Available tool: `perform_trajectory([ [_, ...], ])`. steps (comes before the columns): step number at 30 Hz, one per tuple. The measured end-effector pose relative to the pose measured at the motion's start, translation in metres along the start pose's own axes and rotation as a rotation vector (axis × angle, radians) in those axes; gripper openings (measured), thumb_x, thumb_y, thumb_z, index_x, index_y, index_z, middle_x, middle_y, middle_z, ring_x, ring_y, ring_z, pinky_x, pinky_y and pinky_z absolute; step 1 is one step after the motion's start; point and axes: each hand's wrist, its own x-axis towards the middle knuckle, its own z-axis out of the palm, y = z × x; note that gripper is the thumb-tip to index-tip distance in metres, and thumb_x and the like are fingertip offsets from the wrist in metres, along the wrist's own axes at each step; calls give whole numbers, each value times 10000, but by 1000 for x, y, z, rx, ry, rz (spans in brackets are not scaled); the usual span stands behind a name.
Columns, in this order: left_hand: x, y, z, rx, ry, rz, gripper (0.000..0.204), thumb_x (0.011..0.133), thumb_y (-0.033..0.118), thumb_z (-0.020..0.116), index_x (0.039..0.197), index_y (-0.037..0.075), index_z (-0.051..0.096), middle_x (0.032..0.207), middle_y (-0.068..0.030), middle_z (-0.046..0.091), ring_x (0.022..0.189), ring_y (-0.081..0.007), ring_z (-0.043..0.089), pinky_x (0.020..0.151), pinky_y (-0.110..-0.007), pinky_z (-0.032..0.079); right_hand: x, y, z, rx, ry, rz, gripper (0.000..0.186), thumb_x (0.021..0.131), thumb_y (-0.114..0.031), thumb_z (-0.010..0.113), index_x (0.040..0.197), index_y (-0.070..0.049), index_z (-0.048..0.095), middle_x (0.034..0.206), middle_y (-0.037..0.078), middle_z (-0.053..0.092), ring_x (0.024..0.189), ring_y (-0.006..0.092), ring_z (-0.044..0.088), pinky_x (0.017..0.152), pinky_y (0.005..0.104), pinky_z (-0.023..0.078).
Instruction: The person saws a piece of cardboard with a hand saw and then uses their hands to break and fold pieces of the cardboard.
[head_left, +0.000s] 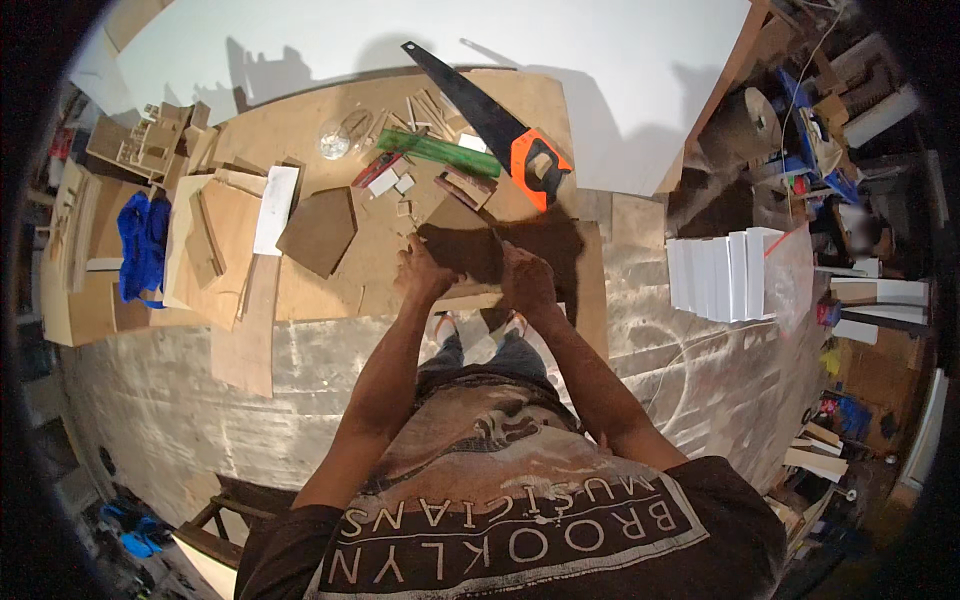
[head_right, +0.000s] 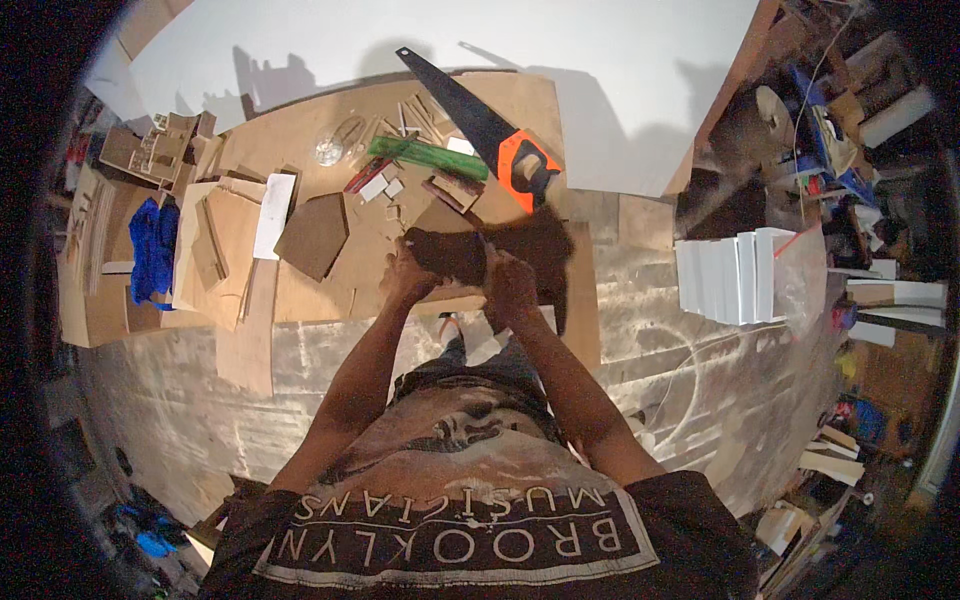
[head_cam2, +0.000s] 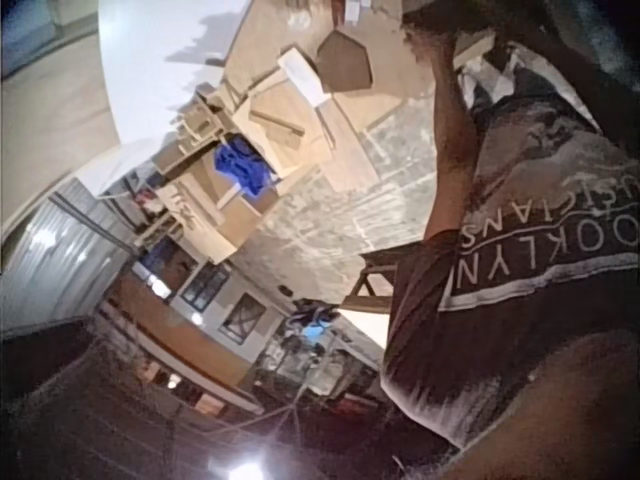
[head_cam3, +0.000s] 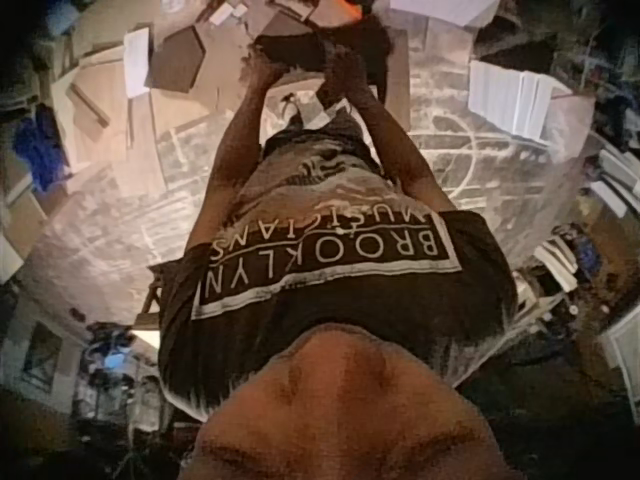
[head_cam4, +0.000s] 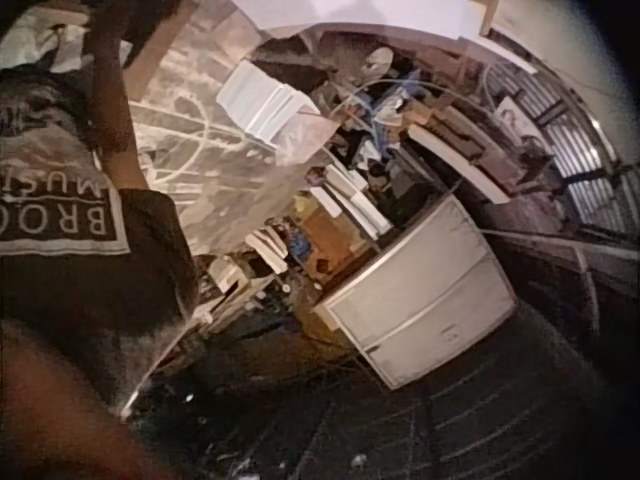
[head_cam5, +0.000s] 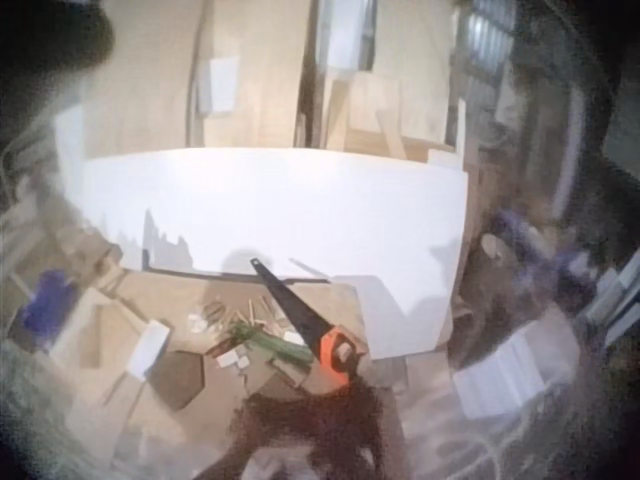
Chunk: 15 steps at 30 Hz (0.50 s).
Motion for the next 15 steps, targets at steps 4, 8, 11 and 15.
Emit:
perform_trajectory([
  [4, 1, -4, 1, -6, 13, 9, 1117, 567, 342, 955, 1443, 138, 293, 1335, -221, 515, 1190, -431, 600, 933, -551, 543, -11, -4, 1, -77, -105, -25, 255, 907, -120, 562, 1137, -33, 630, 837, 174, 679, 801, 349, 710, 659, 453, 573],
  [8, -3, -3, -2, -4, 3, -5, 1119, 591, 361, 948, 1458, 141, 276, 1343, -228, 518, 1209, -425, 593, 939, -554, 538, -39, -25, -26, -151, -260, -24, 204, 881, -98, 558, 1061, -35, 630, 838, 196, 688, 801, 363, 715, 670, 470, 570],
  [11, -3, 2, -5, 8, -44, -22, 1125, 589, 382, 948, 1455, 138, 272, 1353, -232, 520, 1220, -430, 584, 943, -551, 536, -71, -36, -41, -18, -331, 70, 201, 870, -90, 554, 1044, -10, 617, 840, 220, 689, 807, 392, 711, 700, 486, 568],
  [15, 5, 6, -4, 27, -45, 9, 1242, 584, 403, 950, 1530, 145, 187, 1386, -241, 493, 1214, -445, 583, 960, -565, 521, -82, -33, -46, 57, -299, 90, 204, 855, -72, 583, 1043, 4, 596, 884, 234, 688, 841, 412, 700, 744, 515, 556],
])
